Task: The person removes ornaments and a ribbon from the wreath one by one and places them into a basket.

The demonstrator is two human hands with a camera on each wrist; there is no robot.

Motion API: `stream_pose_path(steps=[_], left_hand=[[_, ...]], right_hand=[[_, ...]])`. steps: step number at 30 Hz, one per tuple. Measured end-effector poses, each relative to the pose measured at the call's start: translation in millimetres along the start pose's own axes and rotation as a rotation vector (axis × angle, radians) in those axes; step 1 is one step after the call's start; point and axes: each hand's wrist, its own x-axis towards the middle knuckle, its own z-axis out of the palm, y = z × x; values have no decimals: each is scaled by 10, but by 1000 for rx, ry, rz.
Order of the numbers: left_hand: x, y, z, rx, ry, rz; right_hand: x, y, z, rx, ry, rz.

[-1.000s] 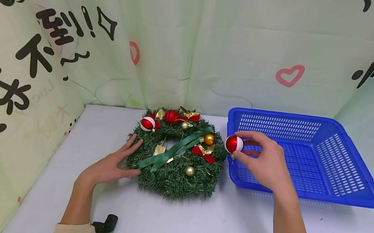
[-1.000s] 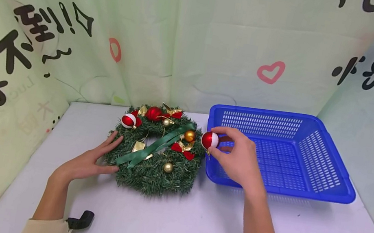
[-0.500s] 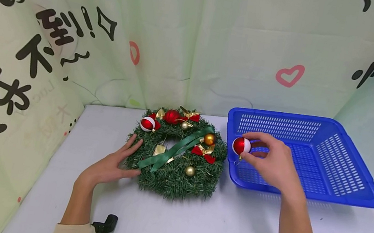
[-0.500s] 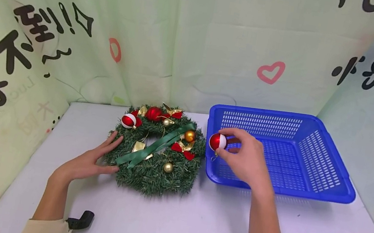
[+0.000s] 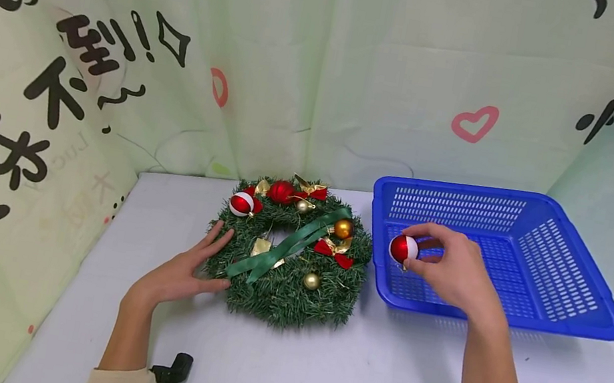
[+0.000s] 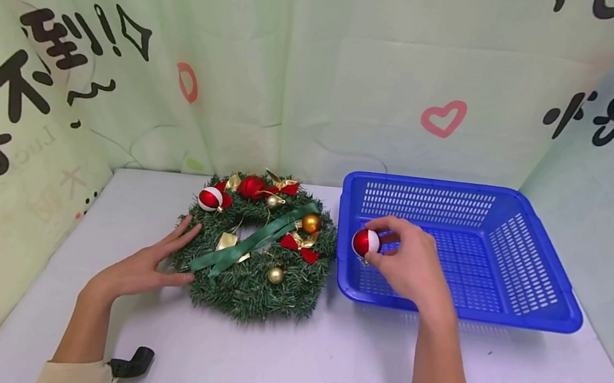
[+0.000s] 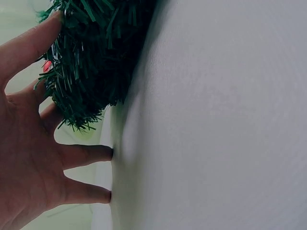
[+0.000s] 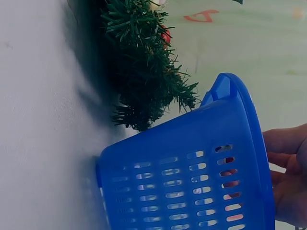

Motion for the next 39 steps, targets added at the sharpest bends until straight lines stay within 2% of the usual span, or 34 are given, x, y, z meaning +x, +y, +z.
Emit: stream_pose_path(steps=[16, 27, 39], left_hand=[[0, 13, 0, -2, 2, 1], [-16, 10, -1, -1, 4, -3], [-4, 1, -1, 8, 3, -6]], right_hand=[[70, 124, 55, -70, -90, 70], [110, 180, 109, -84, -171, 90], [131, 223, 173, -100, -212, 82]])
